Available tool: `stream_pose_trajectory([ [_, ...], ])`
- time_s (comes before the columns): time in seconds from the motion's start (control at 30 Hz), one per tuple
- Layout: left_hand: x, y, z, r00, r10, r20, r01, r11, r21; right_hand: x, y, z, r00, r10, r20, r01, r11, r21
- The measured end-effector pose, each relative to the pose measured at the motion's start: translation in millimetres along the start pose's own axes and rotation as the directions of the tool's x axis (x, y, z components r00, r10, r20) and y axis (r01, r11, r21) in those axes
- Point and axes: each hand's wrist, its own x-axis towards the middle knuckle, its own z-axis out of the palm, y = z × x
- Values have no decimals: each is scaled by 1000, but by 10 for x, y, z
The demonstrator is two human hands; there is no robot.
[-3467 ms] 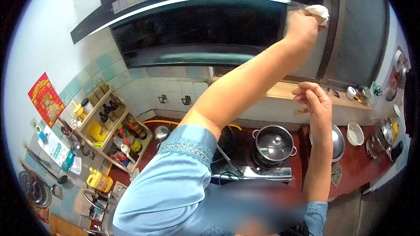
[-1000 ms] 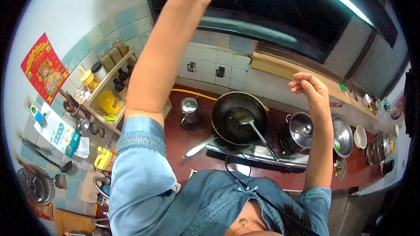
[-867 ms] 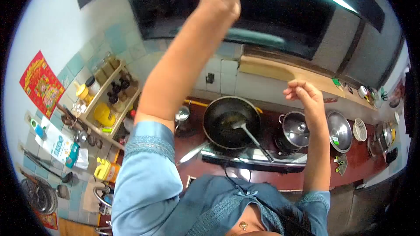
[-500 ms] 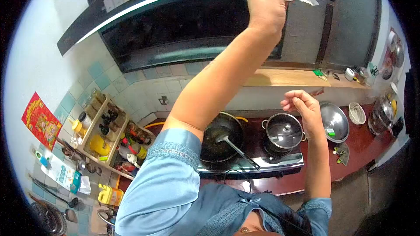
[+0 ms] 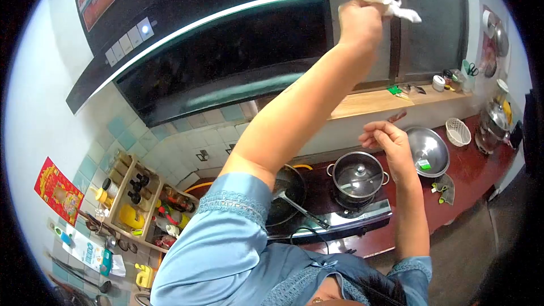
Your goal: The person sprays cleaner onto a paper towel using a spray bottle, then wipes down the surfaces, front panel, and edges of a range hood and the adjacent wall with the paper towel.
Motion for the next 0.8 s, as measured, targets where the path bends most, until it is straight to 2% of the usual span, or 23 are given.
stream_pose_trajectory([
  [0.03,-24,-42,-86,998,-37,57,25,980,198,-8,9,-36,1000,-4,-2,4,1000,-5],
  [0.07,-82,-47,-157,997,-43,66,29,979,200,-16,11,-71,1000,-11,-7,11,1000,-9],
  [0.13,-267,-41,-288,976,-43,212,-34,936,350,-34,-29,-107,1000,-6,-30,6,1000,-1],
  [0.2,-458,153,-398,965,-77,249,-21,929,369,-40,-28,-176,999,-2,-53,2,1000,7],
  [0.27,-472,191,-537,942,-8,335,-59,980,188,-7,7,-243,996,-94,5,94,995,27],
  [0.33,-528,334,-645,939,-43,341,-43,969,242,5,7,-274,995,-95,25,93,995,46],
  [0.4,-603,484,-675,963,12,269,-98,945,311,16,12,-297,996,-77,36,75,996,47],
  [0.43,-679,636,-660,965,56,258,-178,860,478,23,15,-320,997,-53,55,51,998,44],
  [0.47,-709,759,-676,948,140,284,-280,791,544,30,45,-356,994,-61,86,58,998,40],
  [0.5,-727,951,-662,908,287,305,-418,617,667,28,67,-388,994,-40,104,33,997,63],
  [0.53,-719,1168,-691,867,350,354,-496,551,671,26,97,-419,992,-18,124,7,996,85],
  [0.57,-702,1383,-639,753,499,429,-647,444,620,36,144,-462,989,-13,144,3,997,73],
  [0.6,-611,1617,-663,602,645,470,-698,140,702,32,177,-497,987,-35,159,28,998,48],
  [0.63,-613,1905,-660,556,661,504,-460,-260,849,25,201,-518,988,-18,156,7,997,71],
  [0.67,-499,2096,-686,380,617,690,-357,-590,724,1,226,-532,989,4,150,-19,995,96],
  [0.73,-309,2320,-864,497,449,743,-205,-771,603,-61,265,-551,988,7,151,-25,993,116],
  [0.8,-146,2240,-1080,761,379,526,-289,-527,799,-132,306,-564,990,15,139,-34,990,136],
])
